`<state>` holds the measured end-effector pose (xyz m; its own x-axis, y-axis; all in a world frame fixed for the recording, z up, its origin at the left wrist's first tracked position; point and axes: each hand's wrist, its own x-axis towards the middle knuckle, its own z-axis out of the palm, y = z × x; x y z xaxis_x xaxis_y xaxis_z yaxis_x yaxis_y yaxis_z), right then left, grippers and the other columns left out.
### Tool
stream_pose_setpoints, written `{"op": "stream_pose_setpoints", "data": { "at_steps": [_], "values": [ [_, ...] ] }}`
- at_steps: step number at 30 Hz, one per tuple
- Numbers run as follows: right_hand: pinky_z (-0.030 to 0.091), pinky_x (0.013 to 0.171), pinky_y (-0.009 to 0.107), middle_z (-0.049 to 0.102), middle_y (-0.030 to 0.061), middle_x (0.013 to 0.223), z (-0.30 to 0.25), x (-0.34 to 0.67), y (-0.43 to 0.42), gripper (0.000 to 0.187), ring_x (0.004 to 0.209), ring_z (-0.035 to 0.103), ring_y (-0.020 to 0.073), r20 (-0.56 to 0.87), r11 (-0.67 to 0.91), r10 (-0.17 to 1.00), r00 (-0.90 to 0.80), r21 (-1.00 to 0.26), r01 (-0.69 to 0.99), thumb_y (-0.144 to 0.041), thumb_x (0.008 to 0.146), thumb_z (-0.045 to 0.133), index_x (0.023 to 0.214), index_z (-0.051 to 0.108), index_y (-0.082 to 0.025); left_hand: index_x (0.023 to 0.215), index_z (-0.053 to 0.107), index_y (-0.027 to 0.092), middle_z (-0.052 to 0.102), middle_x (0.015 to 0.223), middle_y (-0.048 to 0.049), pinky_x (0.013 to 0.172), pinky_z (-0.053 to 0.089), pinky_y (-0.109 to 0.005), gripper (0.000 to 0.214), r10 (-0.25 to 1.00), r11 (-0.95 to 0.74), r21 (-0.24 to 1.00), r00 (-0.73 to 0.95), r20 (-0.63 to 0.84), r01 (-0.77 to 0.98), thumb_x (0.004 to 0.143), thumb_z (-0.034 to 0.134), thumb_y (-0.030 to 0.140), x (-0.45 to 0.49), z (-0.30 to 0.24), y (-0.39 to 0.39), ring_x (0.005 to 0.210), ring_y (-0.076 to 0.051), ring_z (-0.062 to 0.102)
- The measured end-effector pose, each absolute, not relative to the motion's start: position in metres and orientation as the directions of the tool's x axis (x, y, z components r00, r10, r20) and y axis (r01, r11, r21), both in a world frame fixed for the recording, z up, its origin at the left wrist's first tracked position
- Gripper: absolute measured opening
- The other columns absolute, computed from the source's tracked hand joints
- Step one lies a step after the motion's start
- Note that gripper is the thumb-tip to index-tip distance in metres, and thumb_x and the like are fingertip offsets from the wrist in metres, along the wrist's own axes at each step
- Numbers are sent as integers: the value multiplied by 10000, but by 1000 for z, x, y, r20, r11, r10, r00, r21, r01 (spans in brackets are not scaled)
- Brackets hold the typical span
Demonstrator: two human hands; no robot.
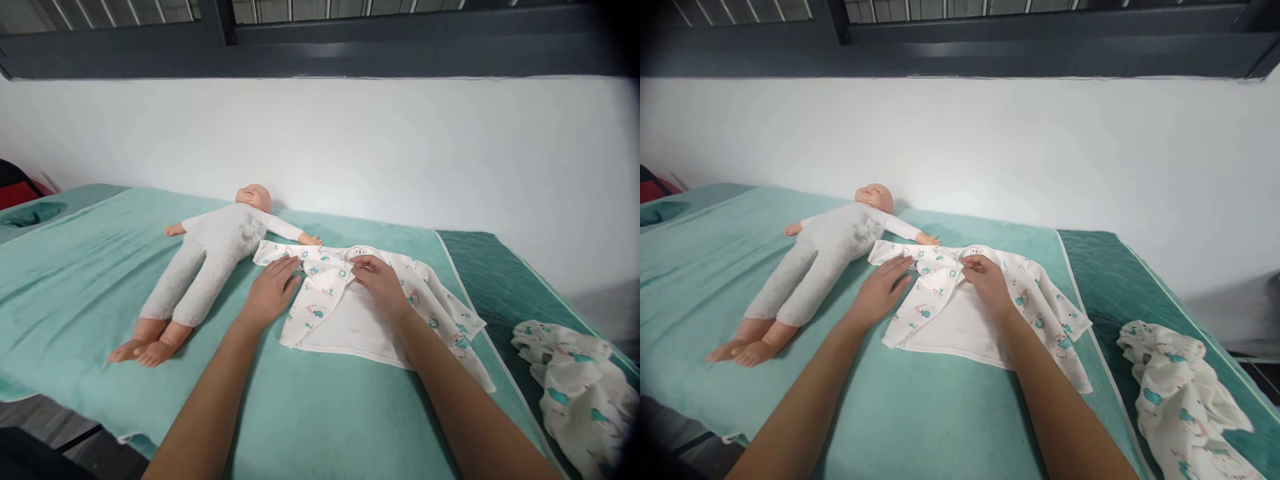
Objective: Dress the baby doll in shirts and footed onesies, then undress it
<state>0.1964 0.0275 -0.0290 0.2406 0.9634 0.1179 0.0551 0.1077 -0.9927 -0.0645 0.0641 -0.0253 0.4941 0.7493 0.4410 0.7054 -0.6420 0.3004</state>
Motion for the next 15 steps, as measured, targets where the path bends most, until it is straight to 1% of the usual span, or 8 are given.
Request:
{"op": "stream_pose_setpoints", "data": {
  "at_steps": [3, 6, 8, 10, 11, 15],
  "values": [
    [484, 735, 293, 623, 24, 945, -29, 198, 28, 284, 816, 586, 154, 167, 163, 948, 269, -986, 38, -277, 714, 649, 987, 678, -205, 1276, 607, 267, 637, 1315, -40, 1105, 381, -424, 388, 783, -614, 326, 503, 366, 719, 986, 381, 390, -63, -26, 64, 1271, -221, 523],
    [473, 753, 301, 634, 35, 976, -28, 197, 28, 297, 854, 596, 171, 158, 136, 948, 277, -986, 98, -286, 691, 663, 976, 675, -202, 1177, 667, 274, 649, 1263, -46, 1068, 403, -422, 351, 780, -612, 307, 494, 384, 729, 978, 403, 392, -64, -27, 65, 1219, -228, 540],
    [471, 746, 302, 632, 32, 990, -27, 196, 28, 298, 822, 598, 165, 126, 84, 958, 258, -982, 166, -294, 687, 664, 971, 671, -203, 1147, 683, 279, 636, 1237, -57, 1030, 422, -426, 327, 772, -613, 284, 481, 416, 737, 966, 433, 387, -64, -26, 65, 1186, -238, 537],
    [470, 735, 301, 630, 27, 996, -27, 194, 27, 292, 782, 590, 154, 120, 56, 963, 243, -965, 255, -288, 700, 645, 980, 667, -208, 1102, 698, 272, 638, 1170, -65, 984, 441, -418, 305, 764, -615, 279, 470, 441, 738, 961, 449, 376, -64, -24, 64, 1121, -237, 548],
    [471, 739, 304, 629, 27, 1001, -27, 194, 27, 289, 775, 582, 152, 146, 64, 960, 241, -946, 318, -276, 708, 629, 987, 666, -211, 1066, 704, 260, 644, 1122, -66, 963, 447, -411, 298, 763, -615, 289, 460, 454, 734, 962, 448, 370, -63, -22, 62, 1081, -232, 556],
    [464, 805, 325, 621, 31, 1014, -30, 197, 25, 274, 768, 552, 152, 335, 149, 919, 209, -786, 600, -214, 744, 558, 996, 663, -215, 930, 674, 220, 650, 963, -58, 862, 471, -370, 282, 790, -588, 401, 392, 472, 702, 976, 429, 353, -59, -14, 38, 941, -203, 583]
  ]
}}
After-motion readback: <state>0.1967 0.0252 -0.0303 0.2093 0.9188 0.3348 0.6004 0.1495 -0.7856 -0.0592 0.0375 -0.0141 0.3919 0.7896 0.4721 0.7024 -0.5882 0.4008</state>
